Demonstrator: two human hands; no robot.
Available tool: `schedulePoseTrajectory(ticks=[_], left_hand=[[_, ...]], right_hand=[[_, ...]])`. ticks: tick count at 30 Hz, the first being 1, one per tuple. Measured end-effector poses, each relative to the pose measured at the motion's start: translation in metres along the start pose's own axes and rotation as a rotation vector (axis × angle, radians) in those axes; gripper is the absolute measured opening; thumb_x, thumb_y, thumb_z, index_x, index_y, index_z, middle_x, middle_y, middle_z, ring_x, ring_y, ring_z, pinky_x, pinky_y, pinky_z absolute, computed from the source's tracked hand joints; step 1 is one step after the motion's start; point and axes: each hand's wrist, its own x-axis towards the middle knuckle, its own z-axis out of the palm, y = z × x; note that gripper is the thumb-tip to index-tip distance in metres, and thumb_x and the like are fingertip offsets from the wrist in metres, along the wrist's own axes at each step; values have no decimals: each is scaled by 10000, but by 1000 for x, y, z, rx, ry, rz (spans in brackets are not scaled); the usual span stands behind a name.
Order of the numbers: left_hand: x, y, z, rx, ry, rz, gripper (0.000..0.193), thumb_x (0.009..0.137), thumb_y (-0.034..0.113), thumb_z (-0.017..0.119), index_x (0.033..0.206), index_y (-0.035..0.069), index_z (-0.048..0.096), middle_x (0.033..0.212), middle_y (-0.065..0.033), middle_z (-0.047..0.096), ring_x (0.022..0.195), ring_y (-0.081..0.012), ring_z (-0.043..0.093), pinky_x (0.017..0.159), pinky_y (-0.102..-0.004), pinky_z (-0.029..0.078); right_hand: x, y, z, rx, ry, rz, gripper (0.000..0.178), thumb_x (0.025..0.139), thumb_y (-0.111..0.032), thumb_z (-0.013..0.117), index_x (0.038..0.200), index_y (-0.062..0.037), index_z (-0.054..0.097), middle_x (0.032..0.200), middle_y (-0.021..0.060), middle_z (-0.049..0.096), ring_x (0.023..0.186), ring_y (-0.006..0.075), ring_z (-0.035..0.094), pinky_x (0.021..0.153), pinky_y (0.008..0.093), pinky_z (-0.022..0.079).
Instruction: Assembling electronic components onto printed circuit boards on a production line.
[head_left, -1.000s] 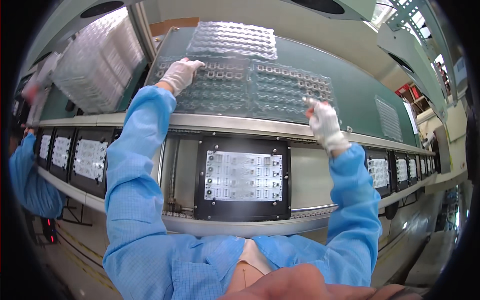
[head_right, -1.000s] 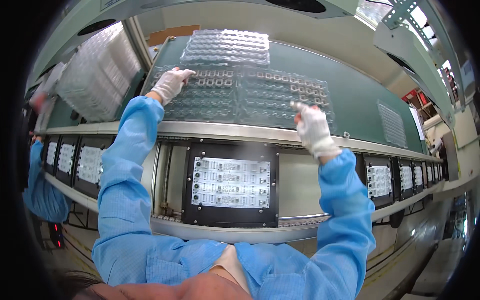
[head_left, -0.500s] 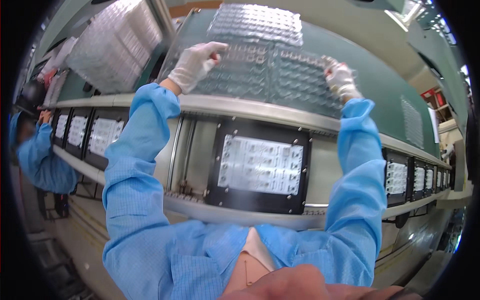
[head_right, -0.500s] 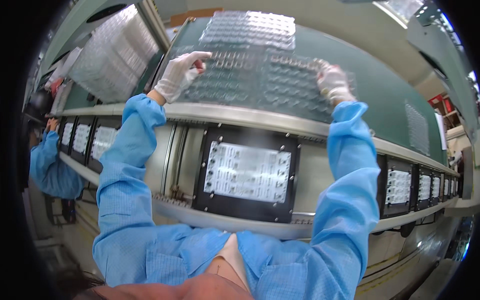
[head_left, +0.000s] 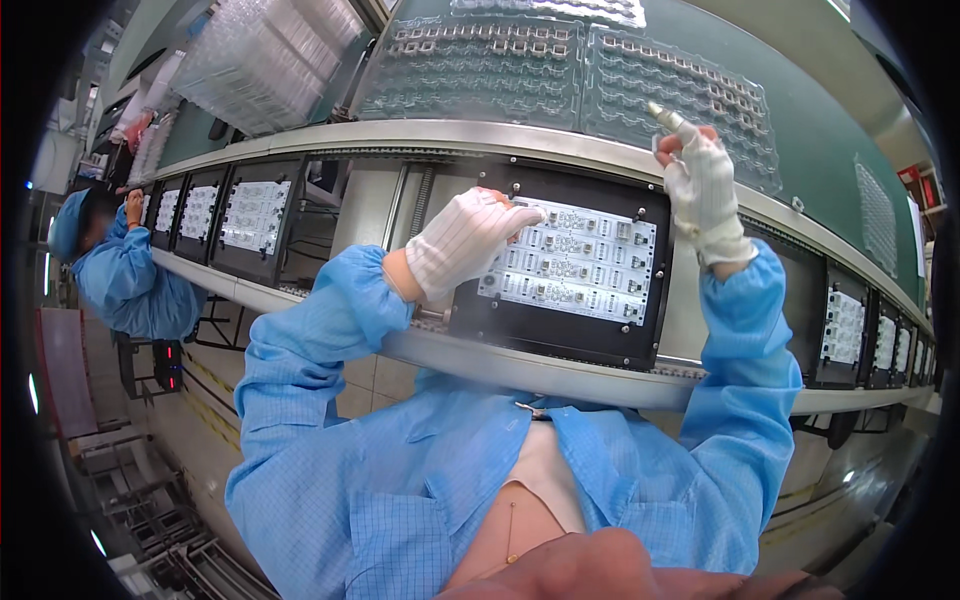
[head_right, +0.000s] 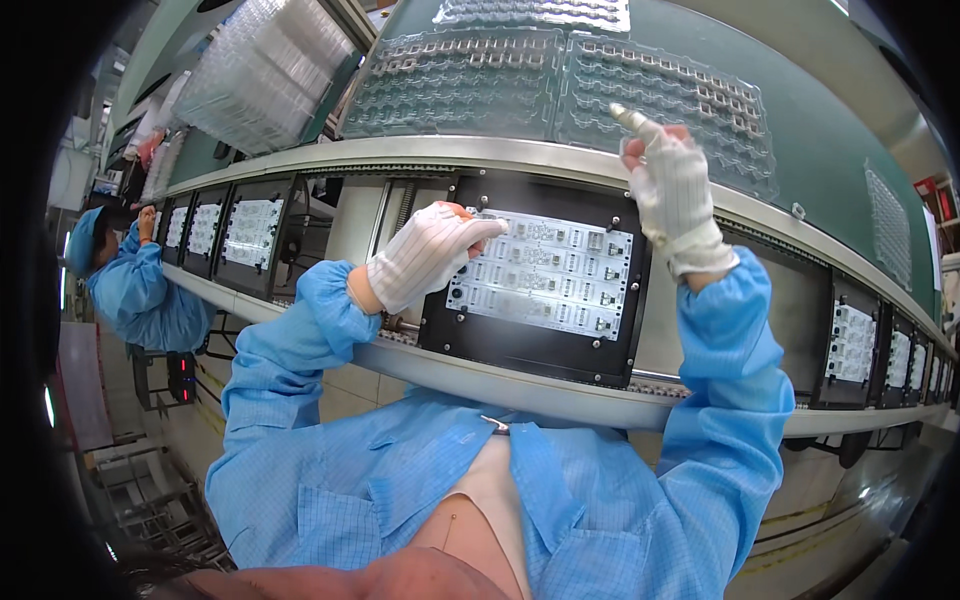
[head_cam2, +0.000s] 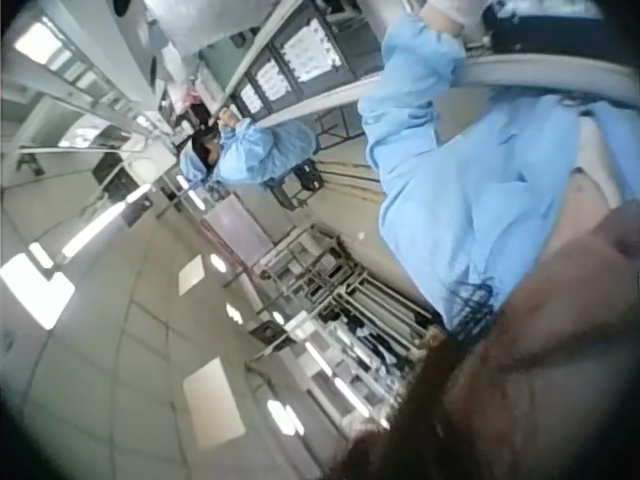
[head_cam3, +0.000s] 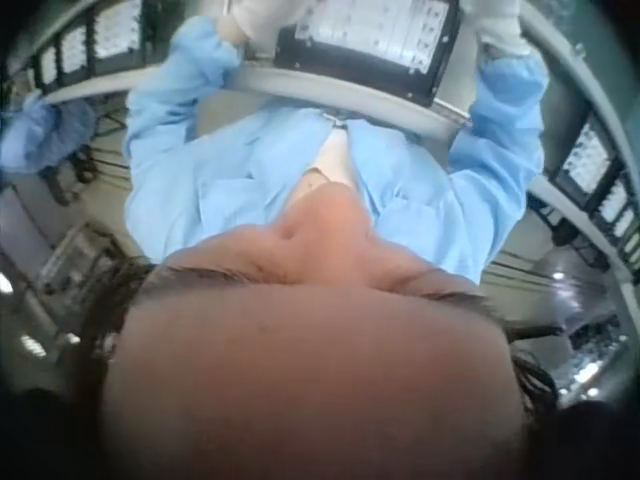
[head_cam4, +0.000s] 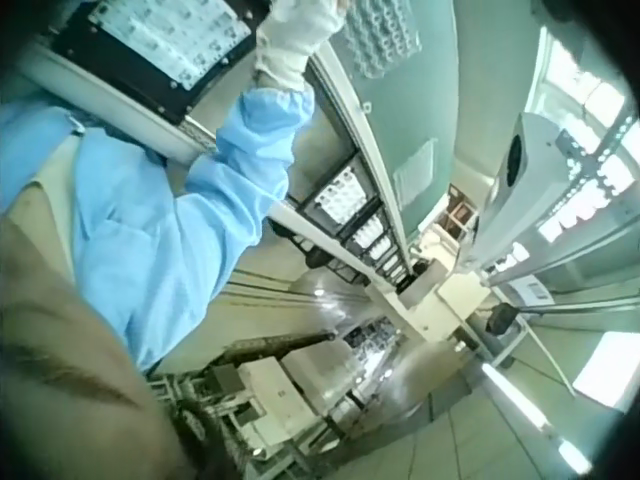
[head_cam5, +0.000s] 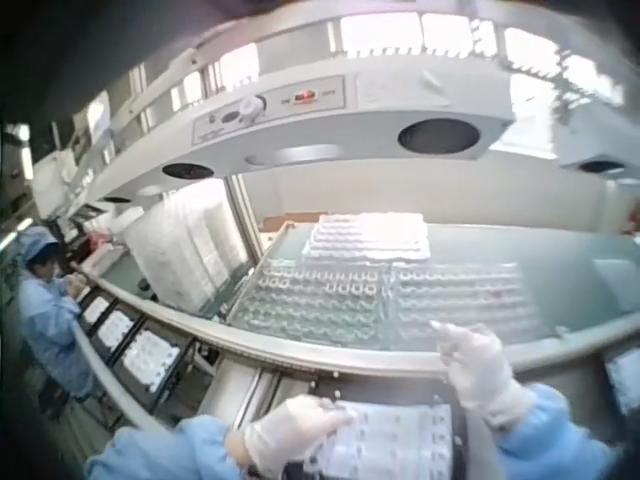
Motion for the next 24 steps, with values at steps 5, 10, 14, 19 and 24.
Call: schedulePoseTrajectory(ticks=[5, 10, 14, 19, 24], left_hand=[[4, 0, 4, 75, -40, 14, 363, 778, -7, 639, 1135, 56, 622, 792, -61, 639, 778, -263, 642, 781, -365, 515], [11, -5, -1, 31, -155, -21, 342, 803, -7, 652, 1133, 77, 626, 781, -62, 649, 774, -259, 645, 750, -375, 514], [6, -10, 1, -137, -116, -122, 361, 784, -6, 685, 1129, 91, 636, 794, -60, 662, 773, -251, 641, 731, -375, 516], [0, -11, 8, -103, -79, -46, 365, 763, 14, 682, 1117, 94, 639, 796, -94, 640, 777, -284, 647, 750, -383, 528], [7, -1, 12, 34, -50, 85, 381, 768, 12, 666, 1140, 86, 634, 841, -87, 650, 809, -271, 645, 798, -376, 529]], right_hand=[[-28, -8, 2, 104, 35, -9, 635, 751, 76, 599, 1344, -152, 606, 799, 75, 669, 765, 245, 674, 976, 393, 468], [-43, -3, 6, 100, 84, 28, 605, 768, 55, 606, 1332, -165, 620, 794, 69, 673, 752, 244, 662, 921, 393, 460], [-45, -4, 6, 144, 71, 72, 612, 770, 57, 611, 1337, -173, 617, 797, 59, 672, 752, 223, 664, 980, 385, 467], [-45, -15, 5, 151, 55, 54, 618, 773, 82, 614, 1344, -153, 610, 802, 55, 654, 720, 186, 631, 761, 332, 520], [-48, -20, 9, 189, 31, 113, 623, 784, 87, 622, 1359, -149, 596, 800, 64, 642, 707, 185, 624, 714, 316, 523]])
